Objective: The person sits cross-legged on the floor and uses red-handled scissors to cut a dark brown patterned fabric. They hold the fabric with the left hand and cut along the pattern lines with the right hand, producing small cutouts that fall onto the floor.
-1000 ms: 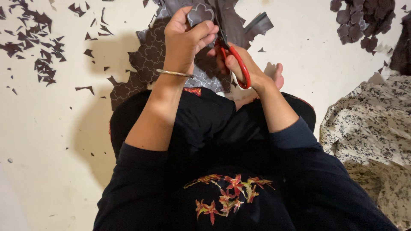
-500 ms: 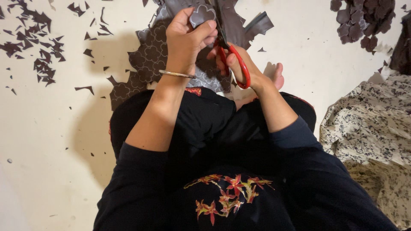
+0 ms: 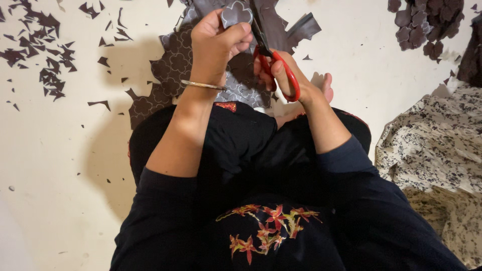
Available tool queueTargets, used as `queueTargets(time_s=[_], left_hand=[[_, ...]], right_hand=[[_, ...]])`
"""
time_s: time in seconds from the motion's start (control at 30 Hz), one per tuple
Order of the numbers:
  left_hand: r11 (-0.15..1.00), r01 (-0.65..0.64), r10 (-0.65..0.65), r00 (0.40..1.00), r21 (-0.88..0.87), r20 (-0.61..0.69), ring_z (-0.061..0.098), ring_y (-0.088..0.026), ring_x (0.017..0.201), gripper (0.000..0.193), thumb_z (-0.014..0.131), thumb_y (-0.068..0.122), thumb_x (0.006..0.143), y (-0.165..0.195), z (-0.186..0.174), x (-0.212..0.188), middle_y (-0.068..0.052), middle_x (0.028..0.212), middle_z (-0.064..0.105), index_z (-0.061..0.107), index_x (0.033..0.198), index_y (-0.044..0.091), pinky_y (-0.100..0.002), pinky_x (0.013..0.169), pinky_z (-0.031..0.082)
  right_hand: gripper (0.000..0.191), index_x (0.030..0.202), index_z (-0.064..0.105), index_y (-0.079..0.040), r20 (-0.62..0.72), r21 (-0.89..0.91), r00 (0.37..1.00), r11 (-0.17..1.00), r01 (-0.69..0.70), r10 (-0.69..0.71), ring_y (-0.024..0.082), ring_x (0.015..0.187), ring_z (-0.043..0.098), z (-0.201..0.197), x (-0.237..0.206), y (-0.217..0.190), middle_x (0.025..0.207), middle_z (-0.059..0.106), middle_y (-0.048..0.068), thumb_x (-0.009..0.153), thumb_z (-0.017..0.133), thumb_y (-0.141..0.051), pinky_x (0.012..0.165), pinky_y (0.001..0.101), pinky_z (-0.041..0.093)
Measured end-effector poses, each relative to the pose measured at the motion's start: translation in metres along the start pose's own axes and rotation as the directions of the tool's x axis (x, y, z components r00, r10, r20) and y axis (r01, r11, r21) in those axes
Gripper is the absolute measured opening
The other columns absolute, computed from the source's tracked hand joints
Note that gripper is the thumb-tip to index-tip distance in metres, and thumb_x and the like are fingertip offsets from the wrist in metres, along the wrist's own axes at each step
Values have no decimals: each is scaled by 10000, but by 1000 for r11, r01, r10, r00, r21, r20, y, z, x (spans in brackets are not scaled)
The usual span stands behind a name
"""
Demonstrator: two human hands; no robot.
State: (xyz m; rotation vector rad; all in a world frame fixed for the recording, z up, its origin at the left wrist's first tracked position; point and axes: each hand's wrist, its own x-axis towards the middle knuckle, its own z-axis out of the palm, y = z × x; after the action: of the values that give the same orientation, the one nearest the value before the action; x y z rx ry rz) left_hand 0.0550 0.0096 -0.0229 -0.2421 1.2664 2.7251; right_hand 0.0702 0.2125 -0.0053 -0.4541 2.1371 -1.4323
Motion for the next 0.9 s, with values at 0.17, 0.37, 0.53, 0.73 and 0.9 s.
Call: queueTargets(time_s=[0.17,0.37,0.53,0.73,0.9], left_hand=[[999,-2,2,1000,46,1,694,-108,759,173,736,41,887,6,-2,1,-49,883,729,718,1054,-1,-251,712,592],[997,0,0,1000,72,0,686,-100,736,124,717,62,886,11,-4,0,-40,858,731,731,998,11,-250,701,587],[998,-11,12,1000,65,-18,696,-103,741,122,715,73,887,13,-4,3,-37,860,734,738,993,19,-248,706,593],[990,-77,80,996,120,-28,690,-88,731,113,751,133,932,13,-3,4,-22,855,731,737,969,28,-224,679,575],[960,-175,174,984,217,26,689,-82,709,98,761,110,945,13,-7,6,-29,836,740,730,947,18,-211,650,546]], right_hand=[[1090,941,542,-51,19,-26,999,999,-45,46,91,528,522,-6,-1,-9,636,465,-12,663,279,-1071,481,242,436],[981,827,486,-91,16,-33,998,998,-56,57,88,509,501,-8,-1,-8,585,446,-27,681,315,-1047,477,243,427],[949,758,458,-114,-4,-59,999,997,-53,53,86,495,519,-11,1,-2,560,440,-34,667,323,-1049,551,241,516],[989,765,474,-100,7,-57,998,996,-63,64,92,515,508,-11,0,-10,575,435,-30,647,311,-1069,590,251,520],[1035,845,554,-106,94,-41,994,998,-46,49,80,536,519,-12,-1,-21,578,439,-43,621,292,-1082,513,246,450]])
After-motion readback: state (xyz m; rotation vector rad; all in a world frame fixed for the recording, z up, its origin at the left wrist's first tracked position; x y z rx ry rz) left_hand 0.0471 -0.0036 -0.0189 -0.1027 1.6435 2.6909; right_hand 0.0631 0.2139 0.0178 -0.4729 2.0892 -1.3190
